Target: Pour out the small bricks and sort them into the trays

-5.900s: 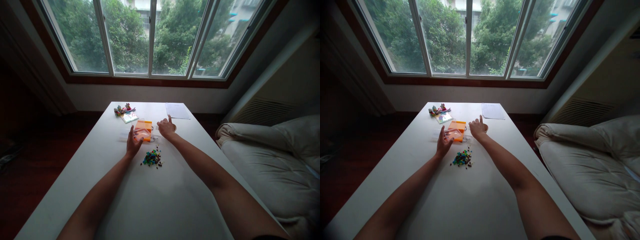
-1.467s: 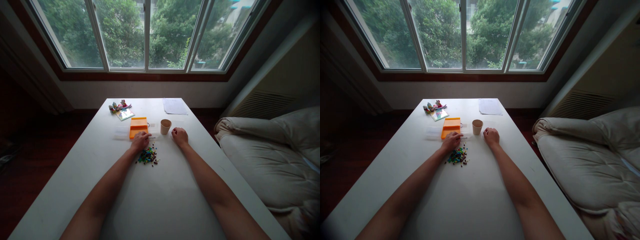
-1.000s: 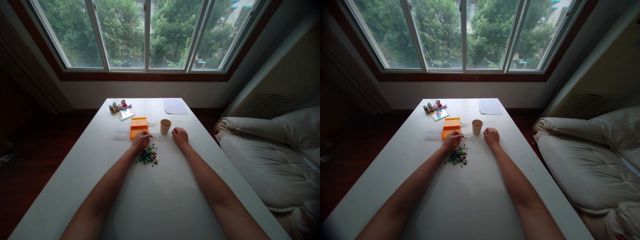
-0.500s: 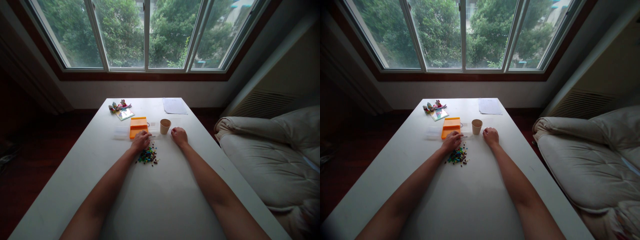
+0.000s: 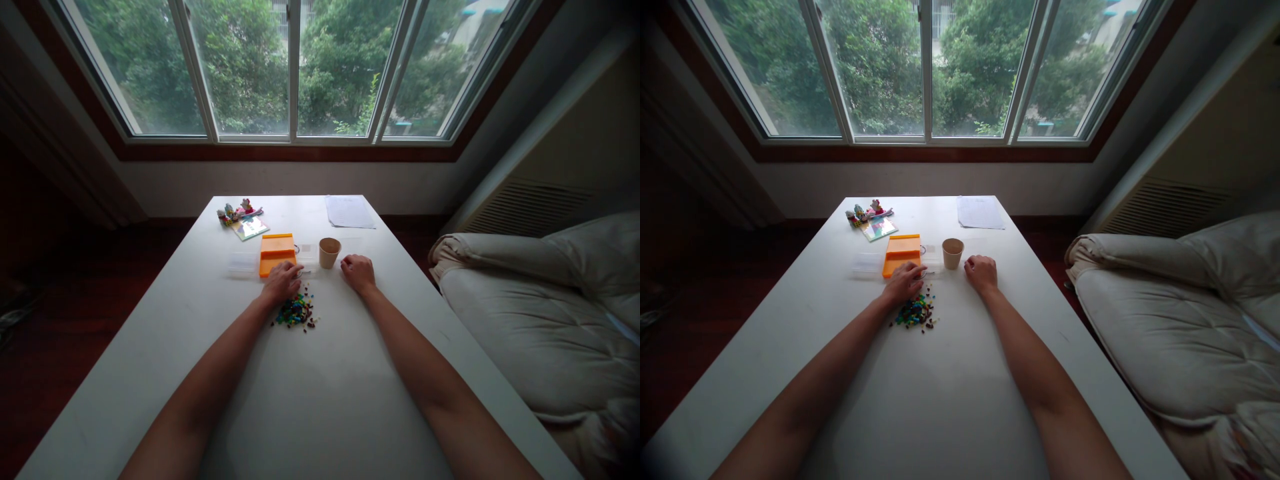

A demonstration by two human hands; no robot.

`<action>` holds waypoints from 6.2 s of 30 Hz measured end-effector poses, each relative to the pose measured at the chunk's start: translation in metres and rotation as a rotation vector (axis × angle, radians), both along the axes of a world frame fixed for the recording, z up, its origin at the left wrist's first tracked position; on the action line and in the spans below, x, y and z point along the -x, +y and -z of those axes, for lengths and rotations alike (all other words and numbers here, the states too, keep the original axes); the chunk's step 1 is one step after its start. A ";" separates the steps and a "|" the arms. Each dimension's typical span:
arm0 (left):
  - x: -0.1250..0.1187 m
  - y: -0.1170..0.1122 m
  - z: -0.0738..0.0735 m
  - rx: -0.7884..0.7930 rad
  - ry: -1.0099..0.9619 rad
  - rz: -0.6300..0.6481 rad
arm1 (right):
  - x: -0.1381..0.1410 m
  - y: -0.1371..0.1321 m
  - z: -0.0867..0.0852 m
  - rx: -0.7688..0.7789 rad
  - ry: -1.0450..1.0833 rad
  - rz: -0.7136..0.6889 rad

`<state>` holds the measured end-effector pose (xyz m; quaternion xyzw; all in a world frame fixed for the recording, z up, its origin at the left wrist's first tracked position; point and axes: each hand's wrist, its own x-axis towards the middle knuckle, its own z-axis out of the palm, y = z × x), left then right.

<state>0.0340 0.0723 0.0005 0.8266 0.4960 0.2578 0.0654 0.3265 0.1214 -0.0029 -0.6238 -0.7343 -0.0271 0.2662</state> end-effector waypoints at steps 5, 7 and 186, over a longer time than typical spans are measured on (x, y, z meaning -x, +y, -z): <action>0.000 0.001 0.001 0.006 0.023 0.015 | 0.001 0.001 0.001 0.001 0.004 -0.038; 0.000 0.001 0.001 0.003 0.034 0.010 | 0.001 0.000 0.000 -0.003 0.019 -0.048; 0.192 0.026 0.011 0.175 -0.220 -0.638 | 0.105 -0.074 -0.028 -0.012 0.509 -0.579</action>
